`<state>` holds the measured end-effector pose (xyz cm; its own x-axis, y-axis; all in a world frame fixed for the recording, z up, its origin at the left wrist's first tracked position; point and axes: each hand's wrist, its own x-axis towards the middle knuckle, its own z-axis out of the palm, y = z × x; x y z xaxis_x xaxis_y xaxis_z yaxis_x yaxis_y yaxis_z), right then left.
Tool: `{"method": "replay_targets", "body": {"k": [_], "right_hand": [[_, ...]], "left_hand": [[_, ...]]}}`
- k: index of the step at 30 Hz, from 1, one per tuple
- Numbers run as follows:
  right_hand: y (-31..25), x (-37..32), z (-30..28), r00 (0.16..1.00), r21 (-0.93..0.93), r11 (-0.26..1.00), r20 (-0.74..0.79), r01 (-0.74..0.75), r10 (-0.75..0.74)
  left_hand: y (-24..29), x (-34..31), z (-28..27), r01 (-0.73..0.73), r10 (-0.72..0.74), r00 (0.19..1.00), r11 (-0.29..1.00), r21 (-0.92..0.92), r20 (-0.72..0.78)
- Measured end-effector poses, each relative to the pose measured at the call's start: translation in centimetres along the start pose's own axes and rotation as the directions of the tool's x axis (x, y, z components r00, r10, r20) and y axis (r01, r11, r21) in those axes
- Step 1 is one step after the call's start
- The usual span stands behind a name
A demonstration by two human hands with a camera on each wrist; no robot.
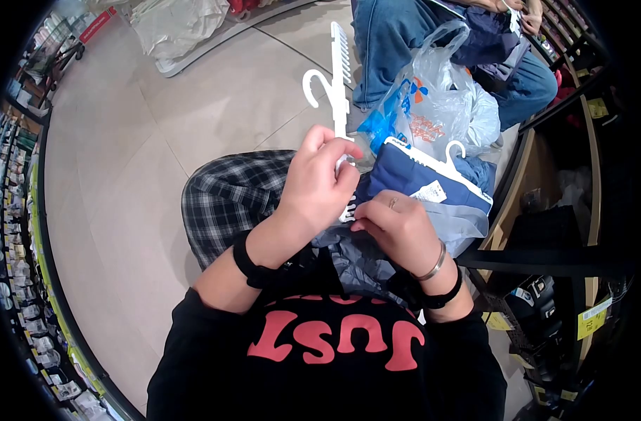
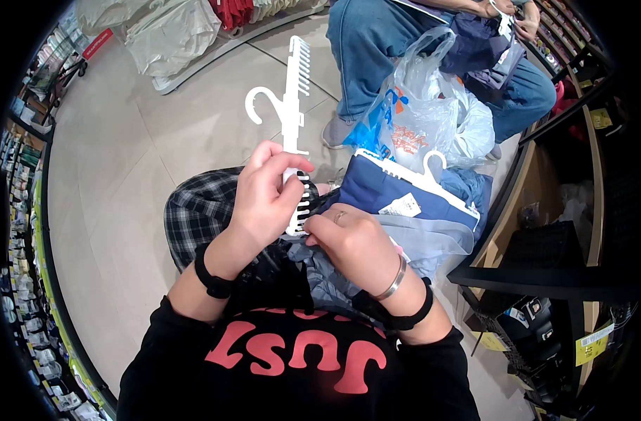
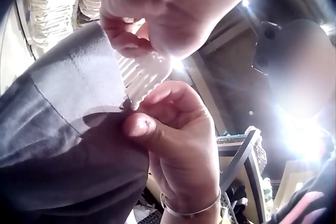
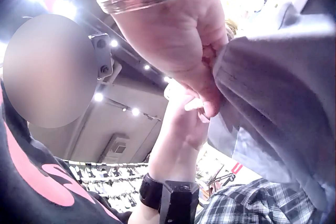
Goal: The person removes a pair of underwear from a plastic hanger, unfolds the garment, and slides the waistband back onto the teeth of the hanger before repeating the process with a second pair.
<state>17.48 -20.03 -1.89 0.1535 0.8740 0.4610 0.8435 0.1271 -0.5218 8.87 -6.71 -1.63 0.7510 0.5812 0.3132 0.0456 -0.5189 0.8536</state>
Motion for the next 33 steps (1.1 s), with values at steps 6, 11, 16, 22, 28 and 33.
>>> {"method": "replay_targets", "body": {"k": [6,11,16,22,28,33], "right_hand": [[0.9,0.1,0.0,0.985,0.0,0.986,0.059,0.165,-0.165],[0.8,-0.4,0.5,0.998,0.057,0.997,-0.049,0.048,-0.045],[1.0,-0.8,1.3,0.993,0.051,0.998,-0.111,0.039,-0.033],[1.3,-0.8,1.6,0.993,0.116,0.993,-0.118,0.011,0.003],[2.6,-1.5,2.2,0.976,0.228,0.964,-0.136,-0.137,0.17],[2.9,-2.1,2.8,0.949,0.316,0.912,-0.092,-0.259,0.302]], "left_hand": [[-0.5,0.0,0.4,-0.046,0.046,0.999,0.998,0.034,-0.002],[-0.8,0.1,0.8,-0.064,0.066,0.998,0.996,0.064,-0.019],[-0.7,0.2,1.0,-0.029,0.029,1.0,0.996,0.088,0.002],[-2.1,0.4,1.8,0.072,-0.072,0.992,0.997,0.0,0.102],[-3.5,-0.4,2.0,0.21,-0.167,0.938,0.971,-0.113,0.304],[-4.2,-1.3,1.3,0.269,-0.199,0.889,0.956,-0.118,0.413]]}}
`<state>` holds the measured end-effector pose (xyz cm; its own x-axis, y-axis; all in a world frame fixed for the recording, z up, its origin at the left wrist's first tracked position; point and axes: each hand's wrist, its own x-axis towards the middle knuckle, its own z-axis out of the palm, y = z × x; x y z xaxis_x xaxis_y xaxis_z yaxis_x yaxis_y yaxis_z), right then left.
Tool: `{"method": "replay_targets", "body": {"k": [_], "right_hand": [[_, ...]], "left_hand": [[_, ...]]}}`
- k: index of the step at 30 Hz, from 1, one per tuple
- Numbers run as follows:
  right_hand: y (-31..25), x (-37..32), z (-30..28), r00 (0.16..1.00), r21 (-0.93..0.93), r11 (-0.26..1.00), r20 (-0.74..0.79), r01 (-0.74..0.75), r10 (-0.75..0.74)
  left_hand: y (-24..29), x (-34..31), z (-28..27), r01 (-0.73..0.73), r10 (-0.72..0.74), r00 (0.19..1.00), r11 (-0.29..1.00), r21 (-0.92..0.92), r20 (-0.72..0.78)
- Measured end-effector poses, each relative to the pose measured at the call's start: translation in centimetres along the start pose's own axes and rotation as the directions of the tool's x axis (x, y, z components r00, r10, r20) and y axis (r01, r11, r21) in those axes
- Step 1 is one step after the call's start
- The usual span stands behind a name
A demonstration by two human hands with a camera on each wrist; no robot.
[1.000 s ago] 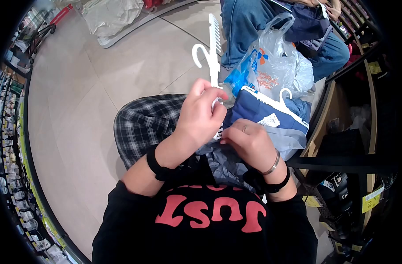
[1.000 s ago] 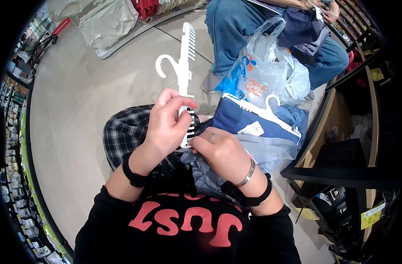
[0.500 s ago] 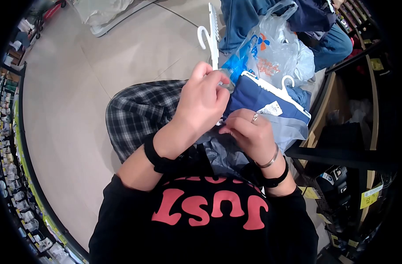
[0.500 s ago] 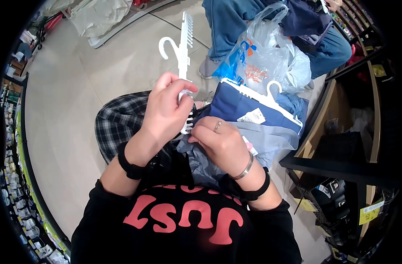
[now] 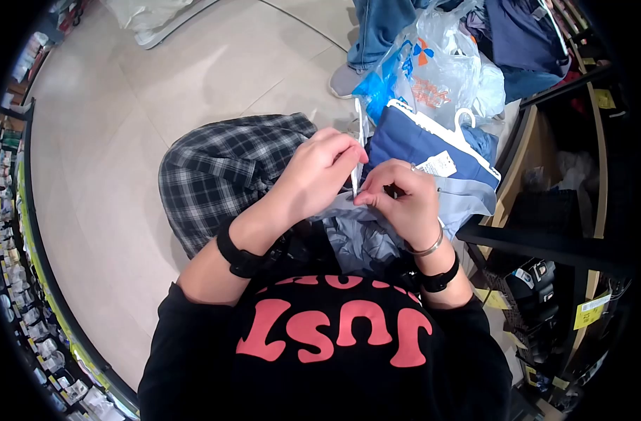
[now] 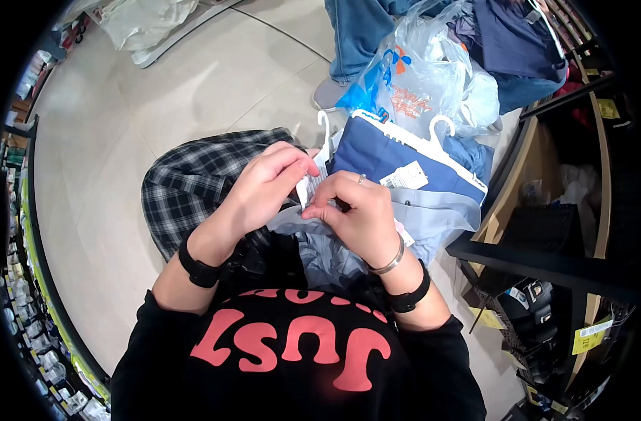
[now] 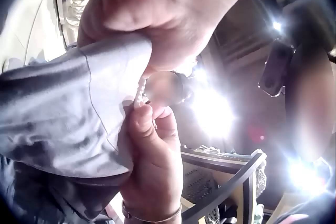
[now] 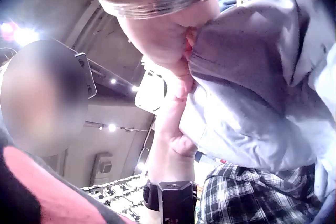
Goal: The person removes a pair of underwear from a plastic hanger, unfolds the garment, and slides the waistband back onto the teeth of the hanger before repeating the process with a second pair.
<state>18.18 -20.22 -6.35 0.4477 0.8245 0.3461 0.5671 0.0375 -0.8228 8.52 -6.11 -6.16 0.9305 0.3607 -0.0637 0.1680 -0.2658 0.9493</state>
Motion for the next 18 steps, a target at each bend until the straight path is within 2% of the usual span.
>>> {"method": "replay_targets", "body": {"k": [3,6,9,18], "right_hand": [[0.0,-0.3,0.0,0.998,0.075,0.995,0.007,-0.062,0.062],[0.5,-0.5,-0.2,0.993,0.182,0.977,-0.005,-0.112,0.115],[0.7,-0.6,-0.2,0.989,0.258,0.955,0.01,-0.146,0.148],[0.9,-0.5,-0.5,0.986,0.271,0.949,0.074,-0.162,0.147]], "left_hand": [[-0.2,-0.9,-0.3,-0.088,0.092,0.994,0.994,-0.071,0.055],[-0.7,-1.5,-0.5,-0.31,0.325,0.942,0.939,-0.15,0.085],[-1.1,-1.3,-1.2,-0.414,0.405,0.9,0.91,0.024,0.161],[-0.5,-1.2,-0.8,-0.39,0.381,0.916,0.919,0.061,0.125]]}}
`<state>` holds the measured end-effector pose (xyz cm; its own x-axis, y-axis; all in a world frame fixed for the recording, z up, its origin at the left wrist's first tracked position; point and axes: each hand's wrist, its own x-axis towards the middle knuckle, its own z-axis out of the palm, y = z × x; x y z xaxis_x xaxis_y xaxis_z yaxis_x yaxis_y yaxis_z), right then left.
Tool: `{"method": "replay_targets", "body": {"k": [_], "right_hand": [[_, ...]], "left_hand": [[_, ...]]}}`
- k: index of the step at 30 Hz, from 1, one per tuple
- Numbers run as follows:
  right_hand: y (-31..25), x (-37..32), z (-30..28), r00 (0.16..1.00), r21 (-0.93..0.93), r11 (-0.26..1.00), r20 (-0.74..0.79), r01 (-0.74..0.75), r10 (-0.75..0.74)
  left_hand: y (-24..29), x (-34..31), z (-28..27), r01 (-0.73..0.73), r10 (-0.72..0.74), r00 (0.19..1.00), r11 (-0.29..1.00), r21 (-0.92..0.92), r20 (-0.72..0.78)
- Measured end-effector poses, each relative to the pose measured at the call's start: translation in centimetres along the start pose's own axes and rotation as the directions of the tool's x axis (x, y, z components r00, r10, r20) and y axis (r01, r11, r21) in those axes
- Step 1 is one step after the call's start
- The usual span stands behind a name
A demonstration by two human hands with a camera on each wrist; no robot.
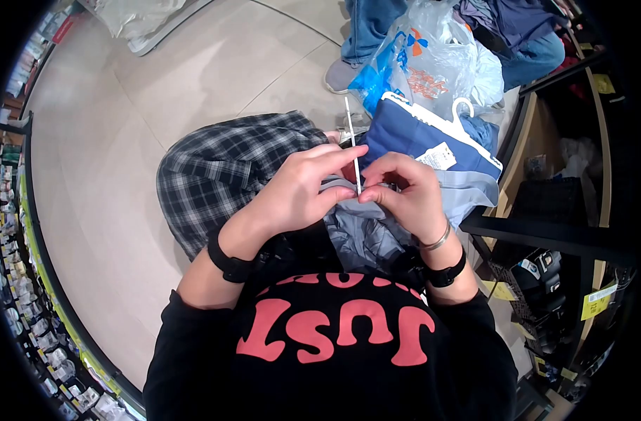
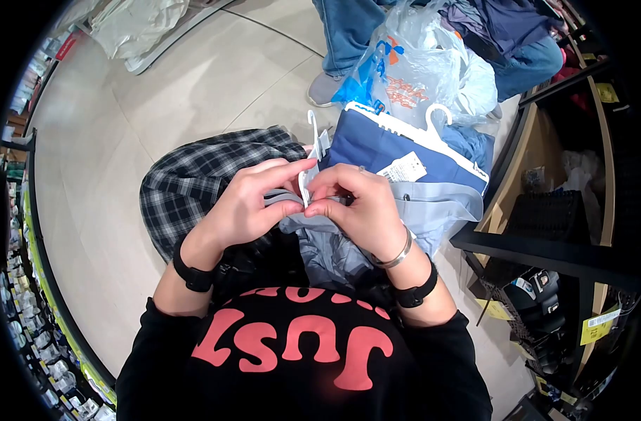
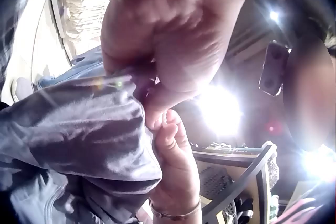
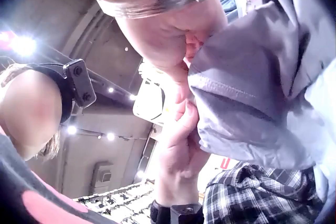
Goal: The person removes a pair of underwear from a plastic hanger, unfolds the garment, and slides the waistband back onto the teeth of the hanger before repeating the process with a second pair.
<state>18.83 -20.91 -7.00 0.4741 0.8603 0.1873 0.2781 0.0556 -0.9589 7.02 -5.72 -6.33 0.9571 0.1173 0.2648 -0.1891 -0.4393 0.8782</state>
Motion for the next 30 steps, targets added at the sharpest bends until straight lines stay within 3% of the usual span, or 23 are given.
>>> {"method": "replay_targets", "body": {"k": [2,5,11,18,20,24,26,30], "right_hand": [[-0.6,0.2,-0.1,0.997,0.05,0.997,0.041,-0.064,0.061],[-0.8,0.4,-0.7,0.985,-0.043,0.999,0.174,-0.008,0.015],[-0.6,0.6,-1.2,0.956,-0.238,0.941,0.226,0.24,-0.186],[-1.0,0.7,-1.2,0.959,-0.291,0.926,0.217,0.24,-0.18],[-1.4,0.7,-1.2,0.959,-0.291,0.927,0.225,0.237,-0.174],[-1.2,0.5,-1.3,0.971,-0.255,0.959,0.232,0.125,-0.065],[-1.0,0.4,-1.1,0.977,-0.199,0.98,0.209,0.0,0.042],[-0.8,0.3,-0.8,0.971,-0.143,0.986,0.208,-0.087,0.116]], "left_hand": [[-0.4,0.0,0.3,-0.014,0.013,1.0,0.999,-0.042,-0.016],[-0.7,-0.1,0.3,-0.039,0.038,0.999,0.999,-0.011,-0.014],[-0.2,0.1,0.4,0.011,-0.013,0.999,0.999,-0.053,-0.038],[-0.4,0.1,0.6,-0.022,0.02,0.998,0.999,-0.025,-0.057],[-0.2,0.0,0.6,0.047,-0.048,0.998,0.998,-0.037,-0.03],[-0.4,-0.2,0.8,0.067,-0.068,0.997,0.996,-0.063,-0.025],[-0.6,-0.2,0.9,0.132,-0.138,0.99,0.983,-0.131,-0.036],[-1.0,-0.4,2.1,0.211,-0.257,0.964,0.902,-0.376,-0.074]]}}
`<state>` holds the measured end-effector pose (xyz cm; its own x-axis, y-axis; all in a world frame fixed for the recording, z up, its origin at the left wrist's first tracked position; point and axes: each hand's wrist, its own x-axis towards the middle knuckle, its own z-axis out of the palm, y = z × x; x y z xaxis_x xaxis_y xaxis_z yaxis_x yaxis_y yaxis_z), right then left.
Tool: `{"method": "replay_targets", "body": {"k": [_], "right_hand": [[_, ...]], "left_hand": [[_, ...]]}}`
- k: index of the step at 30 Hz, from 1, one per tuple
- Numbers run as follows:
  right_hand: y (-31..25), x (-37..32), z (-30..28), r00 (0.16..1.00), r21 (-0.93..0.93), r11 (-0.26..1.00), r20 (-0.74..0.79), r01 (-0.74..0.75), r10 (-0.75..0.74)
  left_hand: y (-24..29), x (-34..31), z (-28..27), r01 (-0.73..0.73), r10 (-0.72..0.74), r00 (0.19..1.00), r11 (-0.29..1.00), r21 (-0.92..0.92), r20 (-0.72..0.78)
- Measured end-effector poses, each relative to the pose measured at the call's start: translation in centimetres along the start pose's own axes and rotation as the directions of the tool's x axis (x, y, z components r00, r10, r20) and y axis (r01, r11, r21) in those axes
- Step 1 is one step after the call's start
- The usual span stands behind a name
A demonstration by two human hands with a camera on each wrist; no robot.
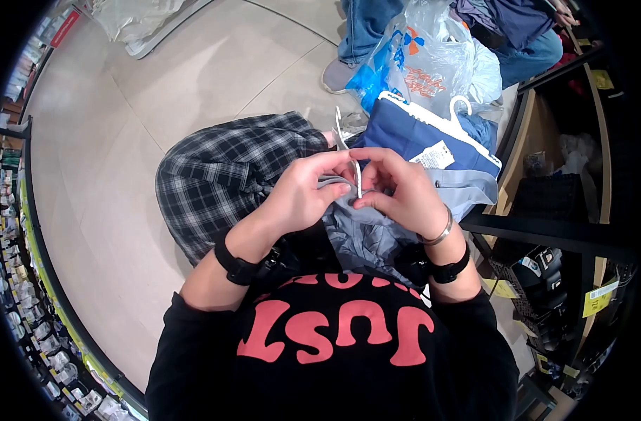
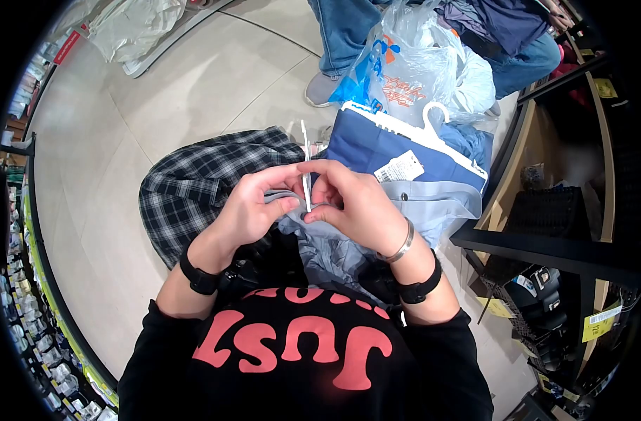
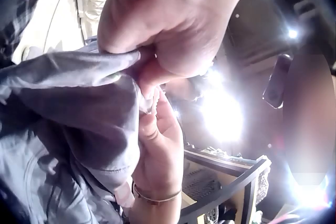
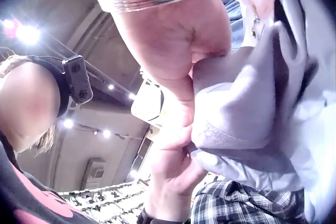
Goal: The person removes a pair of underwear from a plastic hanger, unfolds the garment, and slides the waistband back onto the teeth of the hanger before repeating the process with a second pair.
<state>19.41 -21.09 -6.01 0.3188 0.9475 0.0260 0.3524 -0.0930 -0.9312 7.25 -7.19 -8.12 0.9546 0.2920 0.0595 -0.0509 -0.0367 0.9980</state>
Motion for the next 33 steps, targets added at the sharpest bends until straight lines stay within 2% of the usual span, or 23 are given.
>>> {"method": "replay_targets", "body": {"k": [2,4,5,11,16,25,28,33], "right_hand": [[0.2,0.0,0.3,1.0,-0.003,1.0,-0.004,-0.025,0.025],[0.7,-0.2,0.5,0.984,-0.197,0.967,-0.045,0.161,-0.173],[1.0,-0.3,0.5,0.961,-0.293,0.924,-0.048,0.247,-0.272],[1.0,-0.9,1.5,0.962,-0.26,0.959,-0.212,0.112,-0.17],[1.0,-0.9,1.2,0.964,-0.35,0.925,-0.158,0.149,-0.215],[0.3,-0.8,0.8,0.968,-0.332,0.926,-0.103,0.182,-0.228],[0.0,-0.6,0.5,0.973,-0.328,0.926,-0.071,0.184,-0.219],[-0.2,-0.4,-0.1,0.984,-0.277,0.947,-0.018,0.166,-0.177]], "left_hand": [[-0.6,-0.2,0.0,0.063,-0.058,0.996,0.995,-0.078,0.063],[-0.9,-0.2,-0.1,0.139,-0.124,0.985,0.983,-0.121,0.122],[-0.9,-0.1,0.0,0.131,-0.114,0.987,0.98,-0.15,0.117],[-0.8,0.0,0.2,0.152,-0.133,0.987,0.959,-0.241,0.094],[-0.7,-0.3,0.3,0.178,-0.162,0.983,0.951,-0.253,0.083],[-0.3,-0.5,0.5,0.149,-0.149,0.989,0.988,0.05,0.01],[0.1,-0.6,0.7,0.142,-0.14,0.99,0.985,0.097,-0.036],[-0.2,-0.8,0.9,0.129,-0.125,0.991,0.989,0.072,-0.054]]}}
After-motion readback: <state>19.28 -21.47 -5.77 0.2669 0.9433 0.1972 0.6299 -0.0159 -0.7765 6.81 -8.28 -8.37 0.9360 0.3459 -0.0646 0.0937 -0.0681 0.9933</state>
